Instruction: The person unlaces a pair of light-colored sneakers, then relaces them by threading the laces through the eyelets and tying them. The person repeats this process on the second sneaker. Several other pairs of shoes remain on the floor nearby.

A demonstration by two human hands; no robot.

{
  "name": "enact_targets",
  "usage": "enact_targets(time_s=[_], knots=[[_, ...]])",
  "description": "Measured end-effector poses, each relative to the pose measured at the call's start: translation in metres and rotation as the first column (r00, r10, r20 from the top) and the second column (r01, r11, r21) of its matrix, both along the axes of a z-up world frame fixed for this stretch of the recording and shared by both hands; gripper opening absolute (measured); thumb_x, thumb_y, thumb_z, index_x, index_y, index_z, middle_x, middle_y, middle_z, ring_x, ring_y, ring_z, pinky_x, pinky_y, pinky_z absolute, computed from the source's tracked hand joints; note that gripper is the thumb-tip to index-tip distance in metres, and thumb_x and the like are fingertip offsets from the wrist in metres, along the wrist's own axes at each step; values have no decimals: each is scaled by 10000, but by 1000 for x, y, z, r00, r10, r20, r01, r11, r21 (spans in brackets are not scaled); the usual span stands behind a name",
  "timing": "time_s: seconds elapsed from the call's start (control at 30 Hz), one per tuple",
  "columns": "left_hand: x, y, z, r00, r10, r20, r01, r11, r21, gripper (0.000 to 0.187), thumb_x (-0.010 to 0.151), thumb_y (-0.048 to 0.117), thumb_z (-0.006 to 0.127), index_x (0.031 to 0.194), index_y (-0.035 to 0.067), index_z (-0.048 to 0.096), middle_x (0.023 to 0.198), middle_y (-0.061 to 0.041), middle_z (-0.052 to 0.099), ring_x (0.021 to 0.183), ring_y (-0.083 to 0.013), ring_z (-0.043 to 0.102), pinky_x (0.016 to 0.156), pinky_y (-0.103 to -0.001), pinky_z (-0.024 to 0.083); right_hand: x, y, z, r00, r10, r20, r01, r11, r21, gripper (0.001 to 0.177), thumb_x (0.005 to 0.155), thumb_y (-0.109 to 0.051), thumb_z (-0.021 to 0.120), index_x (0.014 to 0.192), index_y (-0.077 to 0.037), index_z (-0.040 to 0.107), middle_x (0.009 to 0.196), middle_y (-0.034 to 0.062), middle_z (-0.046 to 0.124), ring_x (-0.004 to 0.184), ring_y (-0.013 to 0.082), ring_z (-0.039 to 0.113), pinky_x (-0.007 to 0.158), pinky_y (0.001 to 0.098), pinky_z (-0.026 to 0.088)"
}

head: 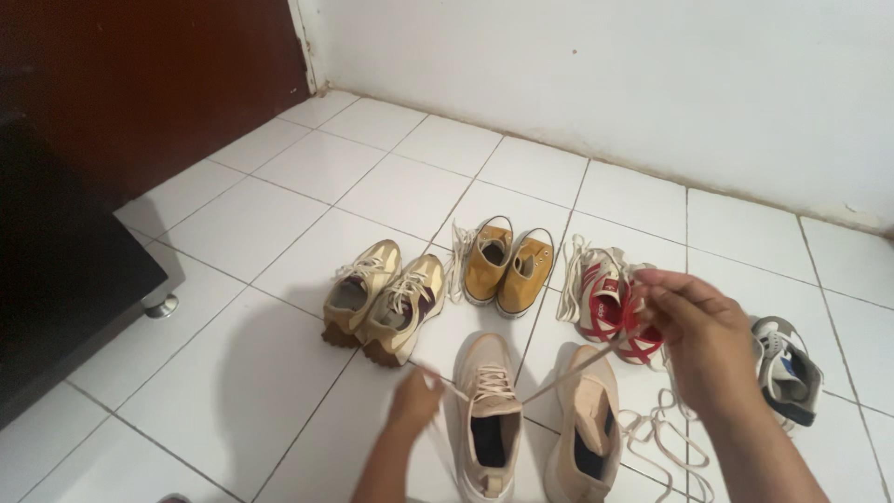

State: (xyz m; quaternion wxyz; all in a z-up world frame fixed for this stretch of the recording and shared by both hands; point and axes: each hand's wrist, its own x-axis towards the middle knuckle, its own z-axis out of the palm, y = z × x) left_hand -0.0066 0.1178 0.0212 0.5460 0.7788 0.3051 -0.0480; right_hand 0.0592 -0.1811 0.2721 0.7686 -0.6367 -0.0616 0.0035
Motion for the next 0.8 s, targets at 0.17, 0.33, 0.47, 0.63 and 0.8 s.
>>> enact_targets(time_s=[0.17, 0.33, 0.47, 0.63, 0.8], knots=[[-20, 35, 125, 865, 139, 482, -105, 990, -97, 196, 966, 253, 641, 1093, 105, 653, 821, -26, 642, 688, -129, 589, 626, -273, 479, 13, -9, -16, 995, -71, 70, 77, 993, -95, 219, 996, -10, 585, 1160, 39, 722, 996, 104, 699, 797, 106, 552, 738, 249, 464], [-43, 39, 168, 642, 280, 714, -141, 958, -249, 233, 1033, 252, 591, 1151, 83, 701, 975, -45, 704, 877, -104, 627, 768, -277, 510, 29, 2, -67, 960, -36, 277, 111, 959, -262, 169, 1003, -20, 593, 1079, -22, 743, 1095, 55, 733, 903, 99, 622, 787, 233, 499], [-10, 19, 120, 656, 49, 753, -132, 990, 51, 271, 988, 200, 602, 1198, 105, 745, 1126, -55, 778, 975, -144, 696, 863, -315, 543, 30, 45, -142, 994, 100, 46, -74, 916, -393, 212, 926, 6, 593, 1040, -59, 760, 1044, 53, 779, 866, 166, 701, 689, 304, 532], [-1, -29, 13, 924, -107, 367, 7, 965, 262, 305, 879, 266, 708, 1156, 139, 684, 1103, -106, 712, 942, -266, 684, 868, -382, 543, 8, 86, -232, 944, 251, -216, -306, 911, -277, 184, 928, -1, 577, 1025, -7, 733, 932, 91, 755, 798, 158, 713, 701, 309, 596], [-2, -40, -30, 971, -188, 148, 134, 939, 316, 218, 823, 217, 734, 1011, 109, 717, 1088, -124, 714, 1055, -314, 674, 908, -409, 537, -2, 88, -269, 951, 204, -234, -273, 908, -318, 157, 932, 7, 594, 1010, 37, 727, 826, 106, 737, 761, 167, 694, 704, 286, 576]])
